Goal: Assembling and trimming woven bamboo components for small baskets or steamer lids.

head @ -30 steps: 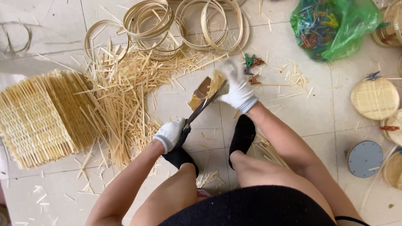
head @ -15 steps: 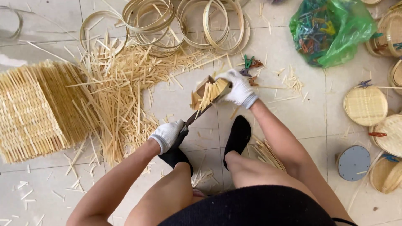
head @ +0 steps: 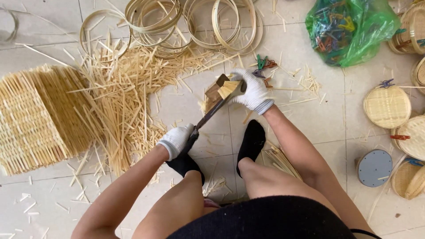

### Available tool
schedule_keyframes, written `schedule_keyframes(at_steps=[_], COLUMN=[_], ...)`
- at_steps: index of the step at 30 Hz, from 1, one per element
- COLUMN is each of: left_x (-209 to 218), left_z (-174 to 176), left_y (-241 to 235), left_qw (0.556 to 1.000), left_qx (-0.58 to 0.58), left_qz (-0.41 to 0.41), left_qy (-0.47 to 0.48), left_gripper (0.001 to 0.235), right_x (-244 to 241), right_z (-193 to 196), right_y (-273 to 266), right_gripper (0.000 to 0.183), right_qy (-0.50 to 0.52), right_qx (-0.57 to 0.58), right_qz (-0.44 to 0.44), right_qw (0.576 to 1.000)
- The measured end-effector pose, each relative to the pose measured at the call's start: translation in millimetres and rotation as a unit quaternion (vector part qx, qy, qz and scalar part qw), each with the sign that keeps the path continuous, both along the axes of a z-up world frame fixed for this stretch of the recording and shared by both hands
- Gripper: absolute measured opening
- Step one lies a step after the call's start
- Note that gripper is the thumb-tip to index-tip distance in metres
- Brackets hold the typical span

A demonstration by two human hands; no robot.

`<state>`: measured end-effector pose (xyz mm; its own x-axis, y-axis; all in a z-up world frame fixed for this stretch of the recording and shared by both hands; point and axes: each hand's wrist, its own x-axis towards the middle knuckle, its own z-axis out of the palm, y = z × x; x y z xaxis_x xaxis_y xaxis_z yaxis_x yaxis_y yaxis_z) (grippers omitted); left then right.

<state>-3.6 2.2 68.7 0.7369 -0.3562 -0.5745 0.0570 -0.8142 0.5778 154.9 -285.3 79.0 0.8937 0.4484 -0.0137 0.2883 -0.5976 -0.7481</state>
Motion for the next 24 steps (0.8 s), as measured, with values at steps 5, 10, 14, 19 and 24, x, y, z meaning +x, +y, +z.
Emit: schedule_keyframes(at_steps=[5,10,14,19,24], left_x=[4.7,5.9,0.0,4.9,3.8], left_z=[3.1,-3.3,36.2,37.8,24.7], left_y=[-5.0,-8.4,-3.6,-5.4,-9.3], left_qw=[0.997,0.995,0.998,0.995,1.0], left_qx=[-0.002,-0.033,0.022,0.074,0.021], left_qz=[0.032,0.02,0.011,0.008,0.018], left_qy=[-0.071,-0.095,0.054,0.059,0.006], left_gripper=[0.032,0.028,0.031,0.038,0.034], right_x=[-10.4,-15.8,0.1,2.4,1.5], right_z=[-16.7,-9.5,-5.2,-59.9,-20.0], right_y=[0.8,10.9,8.3,0.2,11.3], right_gripper=[0.097,0.107,0.124,0.098,0.09], right_qy=[0.041,0.024,-0.056,0.017,-0.023], right_qx=[0.039,0.03,-0.021,0.024,0.002], right_qz=[0.021,0.013,0.003,0.034,0.068], right_qw=[0.998,0.999,0.998,0.999,0.997])
